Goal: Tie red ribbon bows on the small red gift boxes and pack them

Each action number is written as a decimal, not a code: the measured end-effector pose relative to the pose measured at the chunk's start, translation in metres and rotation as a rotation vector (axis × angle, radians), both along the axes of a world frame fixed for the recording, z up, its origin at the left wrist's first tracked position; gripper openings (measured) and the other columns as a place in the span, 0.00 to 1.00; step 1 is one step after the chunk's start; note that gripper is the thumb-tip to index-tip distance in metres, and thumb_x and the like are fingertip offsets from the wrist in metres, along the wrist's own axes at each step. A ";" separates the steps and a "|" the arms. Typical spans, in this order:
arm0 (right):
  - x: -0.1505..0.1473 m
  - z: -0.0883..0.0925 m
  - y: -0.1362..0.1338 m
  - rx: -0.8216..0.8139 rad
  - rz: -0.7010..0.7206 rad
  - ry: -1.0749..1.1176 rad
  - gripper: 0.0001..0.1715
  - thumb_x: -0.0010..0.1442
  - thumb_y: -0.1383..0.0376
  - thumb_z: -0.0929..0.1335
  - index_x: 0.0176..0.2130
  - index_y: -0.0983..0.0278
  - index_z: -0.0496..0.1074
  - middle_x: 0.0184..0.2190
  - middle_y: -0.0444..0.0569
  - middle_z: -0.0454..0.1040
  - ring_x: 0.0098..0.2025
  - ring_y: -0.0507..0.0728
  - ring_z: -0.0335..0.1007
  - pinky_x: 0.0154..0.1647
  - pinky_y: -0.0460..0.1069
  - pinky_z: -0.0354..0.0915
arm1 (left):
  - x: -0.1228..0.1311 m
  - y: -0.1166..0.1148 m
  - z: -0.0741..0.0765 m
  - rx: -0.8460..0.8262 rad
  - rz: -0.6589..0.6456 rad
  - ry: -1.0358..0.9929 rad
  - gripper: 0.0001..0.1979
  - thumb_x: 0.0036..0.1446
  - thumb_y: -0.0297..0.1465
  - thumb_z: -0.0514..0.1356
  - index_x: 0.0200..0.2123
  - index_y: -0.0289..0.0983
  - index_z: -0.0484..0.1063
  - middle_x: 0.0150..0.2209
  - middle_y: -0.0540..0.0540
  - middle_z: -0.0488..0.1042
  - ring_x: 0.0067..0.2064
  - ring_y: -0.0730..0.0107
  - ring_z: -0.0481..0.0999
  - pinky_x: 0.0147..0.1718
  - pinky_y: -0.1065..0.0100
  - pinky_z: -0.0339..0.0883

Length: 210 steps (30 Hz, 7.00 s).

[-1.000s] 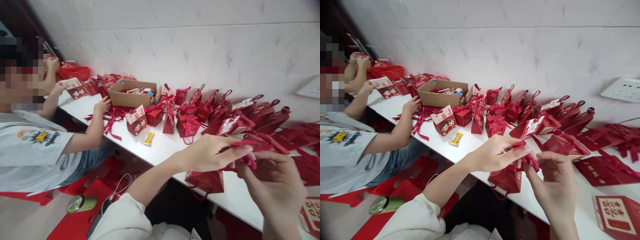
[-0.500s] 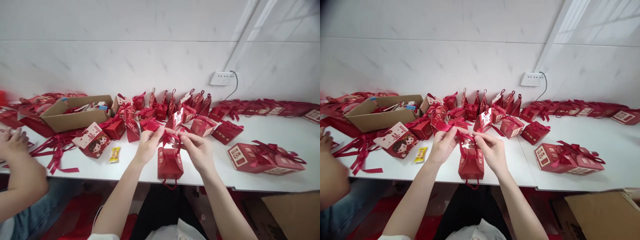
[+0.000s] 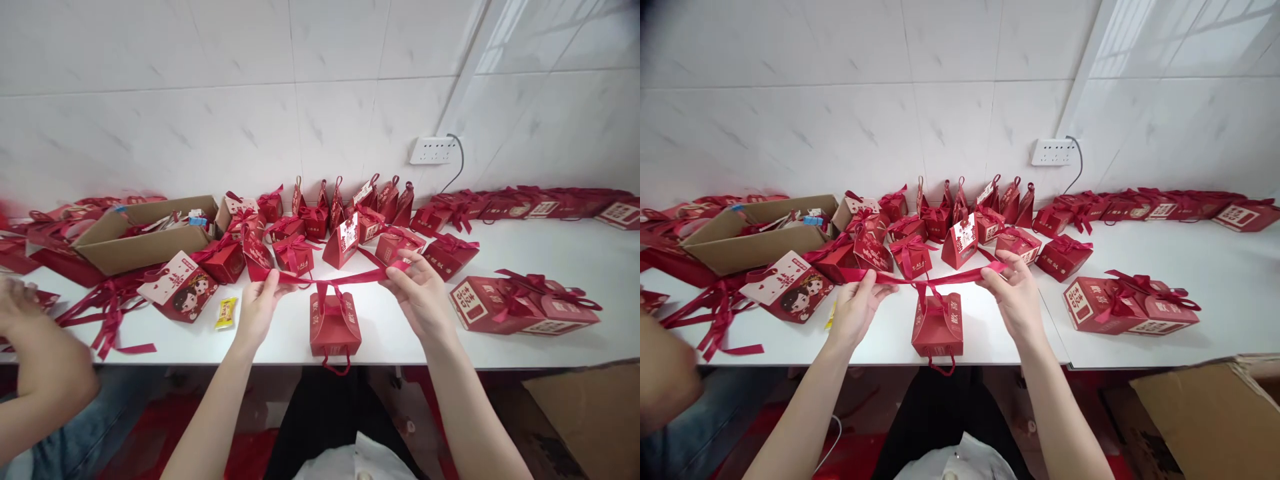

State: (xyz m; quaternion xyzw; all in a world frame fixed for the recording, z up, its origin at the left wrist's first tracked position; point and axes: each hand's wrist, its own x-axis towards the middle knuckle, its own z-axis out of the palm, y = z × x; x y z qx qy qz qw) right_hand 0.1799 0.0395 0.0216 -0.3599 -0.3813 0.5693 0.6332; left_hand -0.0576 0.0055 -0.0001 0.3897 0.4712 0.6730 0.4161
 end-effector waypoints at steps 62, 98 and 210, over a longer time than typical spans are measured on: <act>0.013 -0.079 -0.012 -0.207 0.578 -0.357 0.22 0.48 0.52 0.73 0.22 0.63 0.64 0.20 0.42 0.68 0.20 0.48 0.53 0.20 0.44 0.47 | -0.006 -0.009 -0.044 -0.221 -0.511 0.647 0.18 0.59 0.42 0.52 0.23 0.36 0.68 0.27 0.48 0.67 0.29 0.70 0.69 0.31 0.70 0.63; 0.019 -0.082 -0.012 -0.152 0.567 -0.579 0.25 0.54 0.46 0.67 0.21 0.63 0.65 0.19 0.43 0.66 0.23 0.50 0.56 0.26 0.46 0.54 | -0.006 -0.011 -0.048 -0.358 -0.653 0.339 0.19 0.54 0.45 0.57 0.23 0.36 0.60 0.18 0.57 0.55 0.20 0.80 0.53 0.21 0.72 0.46; -0.040 -0.054 -0.017 0.258 0.237 -0.766 0.08 0.58 0.67 0.64 0.34 0.60 0.74 0.34 0.45 0.78 0.36 0.55 0.74 0.42 0.50 0.67 | 0.026 0.027 0.069 0.068 -0.830 1.532 0.12 0.60 0.29 0.50 0.30 0.38 0.73 0.31 0.47 0.71 0.35 0.67 0.70 0.34 0.68 0.59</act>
